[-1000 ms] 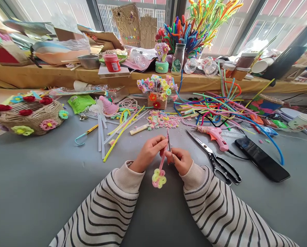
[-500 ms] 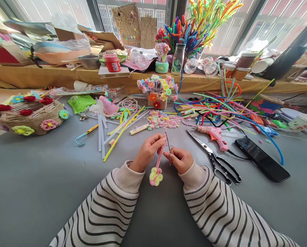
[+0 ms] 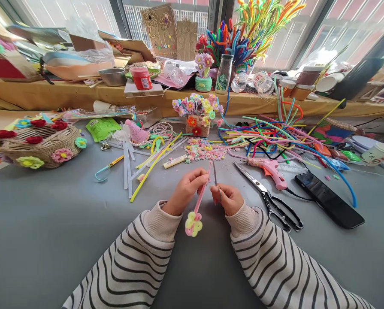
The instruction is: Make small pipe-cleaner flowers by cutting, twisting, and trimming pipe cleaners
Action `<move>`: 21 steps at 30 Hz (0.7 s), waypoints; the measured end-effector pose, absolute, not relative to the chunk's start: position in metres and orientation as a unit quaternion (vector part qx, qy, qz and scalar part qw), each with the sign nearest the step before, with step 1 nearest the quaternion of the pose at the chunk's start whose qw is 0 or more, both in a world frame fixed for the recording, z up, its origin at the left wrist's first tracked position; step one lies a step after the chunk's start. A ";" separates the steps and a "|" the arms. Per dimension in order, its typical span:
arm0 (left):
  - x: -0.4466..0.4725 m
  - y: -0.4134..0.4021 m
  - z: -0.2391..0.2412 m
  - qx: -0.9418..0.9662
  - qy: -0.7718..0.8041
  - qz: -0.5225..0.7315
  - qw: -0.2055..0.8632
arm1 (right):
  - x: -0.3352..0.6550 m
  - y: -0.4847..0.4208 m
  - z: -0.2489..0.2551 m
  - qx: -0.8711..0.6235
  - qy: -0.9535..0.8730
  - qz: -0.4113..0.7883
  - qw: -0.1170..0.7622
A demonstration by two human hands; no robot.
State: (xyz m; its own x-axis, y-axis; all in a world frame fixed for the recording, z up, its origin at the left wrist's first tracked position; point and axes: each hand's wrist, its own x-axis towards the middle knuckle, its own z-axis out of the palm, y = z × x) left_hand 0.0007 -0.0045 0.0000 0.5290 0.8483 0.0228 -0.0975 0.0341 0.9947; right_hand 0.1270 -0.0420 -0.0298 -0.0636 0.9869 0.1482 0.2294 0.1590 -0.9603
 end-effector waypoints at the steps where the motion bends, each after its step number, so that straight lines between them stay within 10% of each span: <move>1: 0.001 -0.004 0.000 0.590 0.316 0.368 0.645 | 0.128 -0.042 -0.031 -0.497 -0.599 0.421 0.465; 21: 0.002 -0.006 0.002 0.592 0.322 0.369 0.640 | 0.126 -0.043 -0.030 -0.506 -0.627 0.386 0.449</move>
